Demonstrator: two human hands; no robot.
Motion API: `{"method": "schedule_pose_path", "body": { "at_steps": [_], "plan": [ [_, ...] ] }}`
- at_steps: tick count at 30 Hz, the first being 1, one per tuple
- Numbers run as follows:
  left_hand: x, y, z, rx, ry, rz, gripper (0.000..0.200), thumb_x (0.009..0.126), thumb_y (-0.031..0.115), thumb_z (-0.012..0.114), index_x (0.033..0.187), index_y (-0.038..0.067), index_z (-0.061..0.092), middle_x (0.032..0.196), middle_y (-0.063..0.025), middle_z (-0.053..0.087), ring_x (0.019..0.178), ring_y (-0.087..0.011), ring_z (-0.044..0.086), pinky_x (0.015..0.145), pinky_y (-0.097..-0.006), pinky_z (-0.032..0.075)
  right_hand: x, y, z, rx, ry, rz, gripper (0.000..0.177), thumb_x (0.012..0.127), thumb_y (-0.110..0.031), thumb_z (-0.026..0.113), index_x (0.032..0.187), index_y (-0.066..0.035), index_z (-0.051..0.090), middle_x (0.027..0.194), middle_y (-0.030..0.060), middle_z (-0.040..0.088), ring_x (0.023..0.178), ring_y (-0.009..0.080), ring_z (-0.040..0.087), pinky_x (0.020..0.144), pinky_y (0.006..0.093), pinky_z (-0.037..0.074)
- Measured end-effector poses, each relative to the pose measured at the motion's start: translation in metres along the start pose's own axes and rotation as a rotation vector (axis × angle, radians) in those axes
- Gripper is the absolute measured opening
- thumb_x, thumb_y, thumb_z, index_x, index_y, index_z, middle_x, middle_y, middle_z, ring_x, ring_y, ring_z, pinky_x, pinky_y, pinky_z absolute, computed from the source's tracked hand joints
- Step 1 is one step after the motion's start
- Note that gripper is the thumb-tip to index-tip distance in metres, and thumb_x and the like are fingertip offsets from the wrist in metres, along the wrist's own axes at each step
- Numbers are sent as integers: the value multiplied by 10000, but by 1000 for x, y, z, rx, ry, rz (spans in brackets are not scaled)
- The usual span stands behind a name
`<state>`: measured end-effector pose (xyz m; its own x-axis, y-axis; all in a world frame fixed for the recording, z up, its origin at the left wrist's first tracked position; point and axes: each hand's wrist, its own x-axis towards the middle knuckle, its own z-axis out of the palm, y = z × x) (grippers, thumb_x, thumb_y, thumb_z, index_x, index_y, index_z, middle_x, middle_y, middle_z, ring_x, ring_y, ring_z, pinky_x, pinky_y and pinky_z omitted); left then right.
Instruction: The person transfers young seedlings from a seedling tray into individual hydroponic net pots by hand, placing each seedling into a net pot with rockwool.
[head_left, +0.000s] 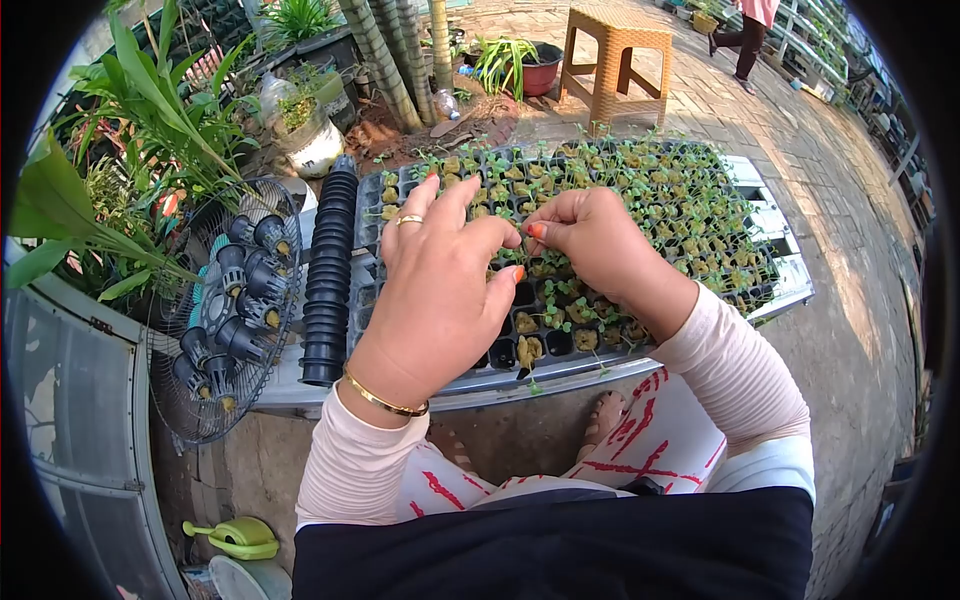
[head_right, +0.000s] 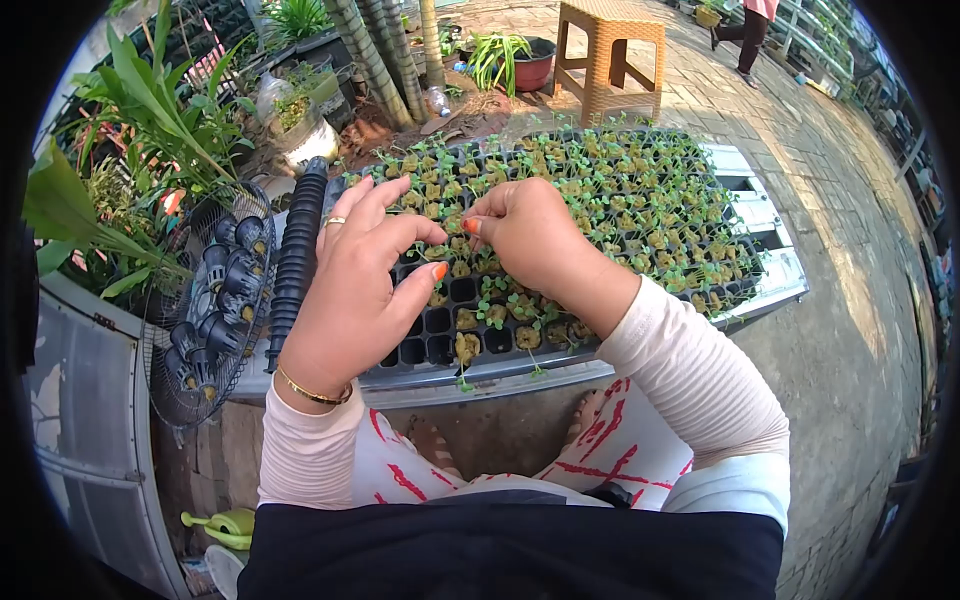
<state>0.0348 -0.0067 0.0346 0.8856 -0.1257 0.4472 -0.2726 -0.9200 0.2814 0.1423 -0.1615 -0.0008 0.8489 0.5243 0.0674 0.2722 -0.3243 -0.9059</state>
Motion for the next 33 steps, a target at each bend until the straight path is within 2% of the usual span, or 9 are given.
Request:
{"method": "schedule_pose_path", "body": {
  "at_steps": [7, 9, 10, 18, 28, 31, 33],
  "plan": [
    [2, 0, -1, 16, -37, -14, 263, 732, 158, 674, 985, 98, 631, 1328, -223, 449, 1302, -455, 299, 1051, -518, 229, -1, -1, -3, 78, 2, 68, 127, 867, -59, 616, 900, 54, 663, 738, 68, 663, 679, 111, 590, 660, 255, 475],
    [4, 2, -1, 76, -80, -13, 284, 708, 155, 695, 978, 94, 632, 1345, -222, 430, 1313, -456, 280, 1046, -537, 225, 0, 0, -2, 103, 70, 7, 125, 832, -84, 641, 846, 31, 688, 694, 75, 674, 604, 119, 587, 585, 278, 468],
    [5, 3, 0, 76, -80, -15, 284, 708, 155, 695, 978, 94, 632, 1345, -222, 430, 1313, -456, 280, 1046, -537, 225, 0, 0, -3, 103, 69, 7, 125, 832, -84, 641, 846, 31, 688, 694, 75, 674, 604, 119, 587, 585, 278, 468],
    [16, 9, 8, 298, -114, 91, 317, 624, 134, 766, 899, 56, 630, 1376, -248, 376, 1326, -472, 242, 1027, -662, 169, -1, -3, -4, 20, 92, -36, 120, 827, -77, 640, 844, 31, 690, 698, 100, 677, 627, 142, 624, 607, 288, 491],
    [23, 7, 27, 378, -138, 115, 271, 606, 164, 766, 824, 37, 667, 1403, -251, 352, 1339, -457, 233, 1003, -691, 165, -3, 0, -4, 48, 100, -60, 112, 814, -67, 645, 847, 29, 693, 692, 106, 675, 627, 159, 636, 614, 295, 499],
    [23, 4, 32, 363, -136, 117, 238, 604, 148, 751, 795, 29, 672, 1404, -243, 357, 1339, -456, 235, 1005, -688, 163, -4, -3, -5, 15, 72, -39, 124, 849, -58, 627, 856, 59, 668, 736, 76, 668, 668, 111, 602, 630, 254, 488],
    [23, 3, 34, 360, -113, 130, 202, 604, 130, 732, 771, 32, 678, 1404, -232, 367, 1340, -449, 237, 1004, -689, 163, -5, -3, -4, 20, 108, -60, 117, 805, -75, 649, 840, 26, 696, 697, 122, 674, 635, 176, 644, 619, 309, 501]
  ]
}}
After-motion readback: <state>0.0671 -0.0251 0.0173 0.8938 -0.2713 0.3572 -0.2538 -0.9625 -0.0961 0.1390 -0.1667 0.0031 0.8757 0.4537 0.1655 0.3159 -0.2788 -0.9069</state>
